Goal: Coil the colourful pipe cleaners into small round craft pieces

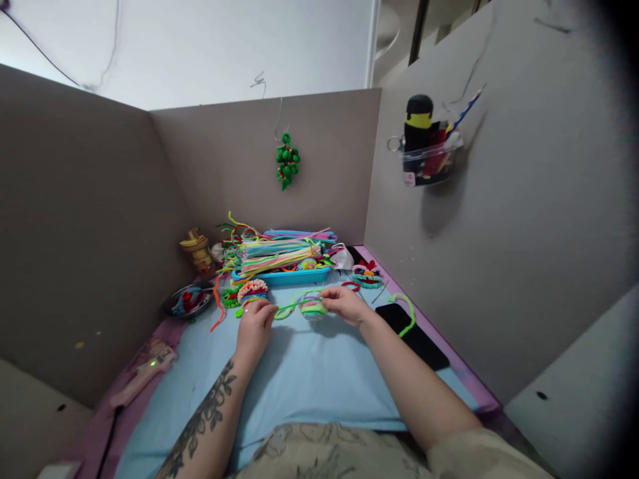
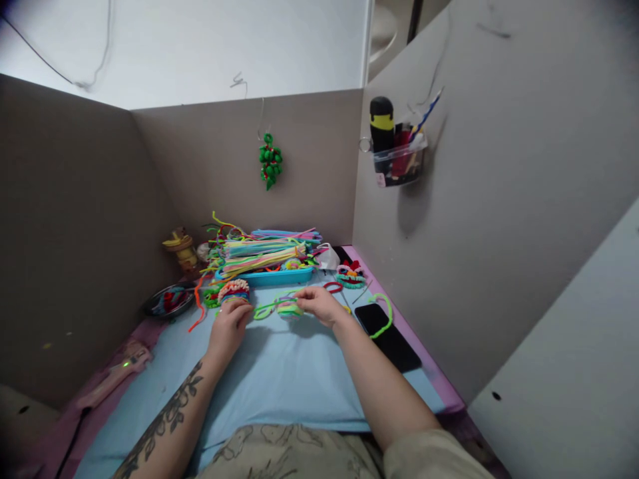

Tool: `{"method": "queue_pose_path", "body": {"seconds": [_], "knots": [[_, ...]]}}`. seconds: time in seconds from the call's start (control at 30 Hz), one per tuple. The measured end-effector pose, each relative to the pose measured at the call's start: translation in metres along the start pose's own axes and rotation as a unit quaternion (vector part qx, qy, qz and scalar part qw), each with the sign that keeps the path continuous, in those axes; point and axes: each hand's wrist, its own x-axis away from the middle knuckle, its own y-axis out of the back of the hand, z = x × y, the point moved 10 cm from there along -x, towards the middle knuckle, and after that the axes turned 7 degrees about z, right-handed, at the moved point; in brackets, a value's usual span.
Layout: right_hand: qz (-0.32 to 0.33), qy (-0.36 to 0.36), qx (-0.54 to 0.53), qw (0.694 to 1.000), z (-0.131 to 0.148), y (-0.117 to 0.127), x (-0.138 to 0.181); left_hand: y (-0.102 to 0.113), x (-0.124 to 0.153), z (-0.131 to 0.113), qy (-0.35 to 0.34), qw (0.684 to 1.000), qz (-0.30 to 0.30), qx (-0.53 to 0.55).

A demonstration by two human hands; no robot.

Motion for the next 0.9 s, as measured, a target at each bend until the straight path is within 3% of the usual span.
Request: {"method": "queue_pose_path", "body": {"seconds": [0.23, 0.43, 0.57, 0.67, 0.8, 0.9], "knots": [[0.016, -0.002, -0.065, 0.998, 0.002, -0.002, 0.003, -0.005, 0.001, -0.007, 0.035, 0.984, 0.055, -0.166], [0.018, 0.028, -0.114, 0.993, 0.017, 0.001, 0.008, -0.005, 0.002, -0.003, 0.043, 0.979, 0.080, -0.183], [0.005, 0.053, -0.116, 0.992, 0.025, 0.005, 0.009, 0.019, 0.003, -0.001, 0.014, 0.998, -0.029, -0.047], [0.005, 0.044, -0.071, 0.997, 0.019, 0.001, 0.007, 0.038, 0.008, 0.004, 0.023, 0.989, -0.125, 0.079], [0.015, 0.049, -0.002, 0.999, 0.013, -0.009, 0.003, 0.028, 0.009, 0.009, 0.061, 0.958, -0.115, 0.254], [0.018, 0.060, 0.032, 0.998, 0.011, -0.016, 0.002, 0.011, 0.015, 0.020, 0.142, 0.914, -0.117, 0.362]]}}
